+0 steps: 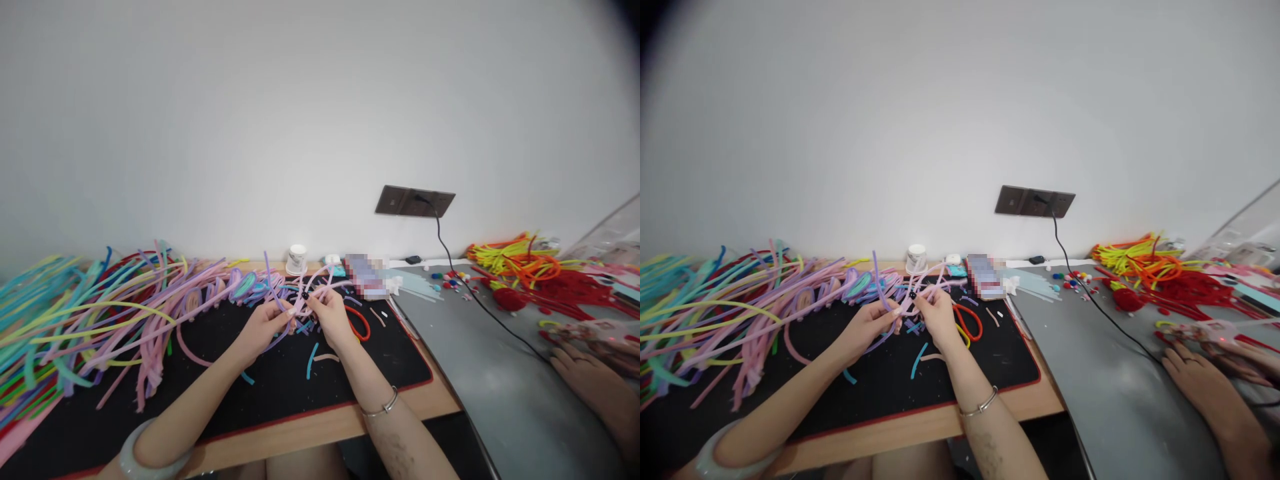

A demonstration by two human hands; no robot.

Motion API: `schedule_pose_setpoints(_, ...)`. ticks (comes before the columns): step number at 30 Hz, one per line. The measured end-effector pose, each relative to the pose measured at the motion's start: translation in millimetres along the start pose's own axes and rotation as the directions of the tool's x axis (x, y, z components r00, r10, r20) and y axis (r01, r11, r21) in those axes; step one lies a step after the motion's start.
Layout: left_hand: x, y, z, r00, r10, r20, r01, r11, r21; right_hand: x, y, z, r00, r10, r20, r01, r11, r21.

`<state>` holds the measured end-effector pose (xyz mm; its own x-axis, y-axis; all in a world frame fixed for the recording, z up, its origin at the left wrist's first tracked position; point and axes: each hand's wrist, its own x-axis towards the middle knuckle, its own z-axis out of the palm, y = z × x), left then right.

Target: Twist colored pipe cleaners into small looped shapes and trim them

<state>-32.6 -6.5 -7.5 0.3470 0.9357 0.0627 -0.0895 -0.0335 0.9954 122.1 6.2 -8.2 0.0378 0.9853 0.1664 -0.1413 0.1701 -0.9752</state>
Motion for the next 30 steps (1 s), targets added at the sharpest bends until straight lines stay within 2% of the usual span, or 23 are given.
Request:
schedule_pose_setpoints(4, 1.0, -0.3, 1.7, 0.999, 0.004, -0.035, -0.004, 1.000, 0.008, 1.0, -0.9, 0.3, 1.000, 0.010, 0.001, -0.010, 0.998, 0.064)
schedule_pose_setpoints(9, 1.1, 2.3, 1.8, 0.997, 0.014, -0.070, -0.006, 0.995, 0.102, 1.5, 1.8, -0.2, 0.997, 0.044, 0.066, -0.052, 0.991, 0.123)
schedule_pose_setpoints(14, 0.7, 4.1, 0.1, 0.999, 0.037, 0.004, -0.037, 0.989, 0.142, 0.4, 2.3, -2.3, 0.984, 0.091, 0.154, -0.119, 0.976, 0.183)
schedule_pose_setpoints(19, 0.3, 3.2, -1.2, 0.997, 0.028, 0.066, -0.037, 0.991, 0.130, -0.9, -2.1, -2.6, 0.974, 0.121, 0.193, -0.171, 0.948, 0.270)
schedule_pose_setpoints(25, 1.2, 0.3, -2.0, 0.997, 0.014, 0.075, -0.023, 0.992, 0.125, 1.5, -2.2, -5.8, 0.982, 0.121, 0.147, -0.155, 0.957, 0.244)
schedule_pose_setpoints(30, 1.5, 1.4, -3.5, 0.999, 0.031, 0.032, -0.036, 0.989, 0.143, 4.2, 2.0, -9.2, 0.994, 0.080, 0.067, -0.090, 0.984, 0.156)
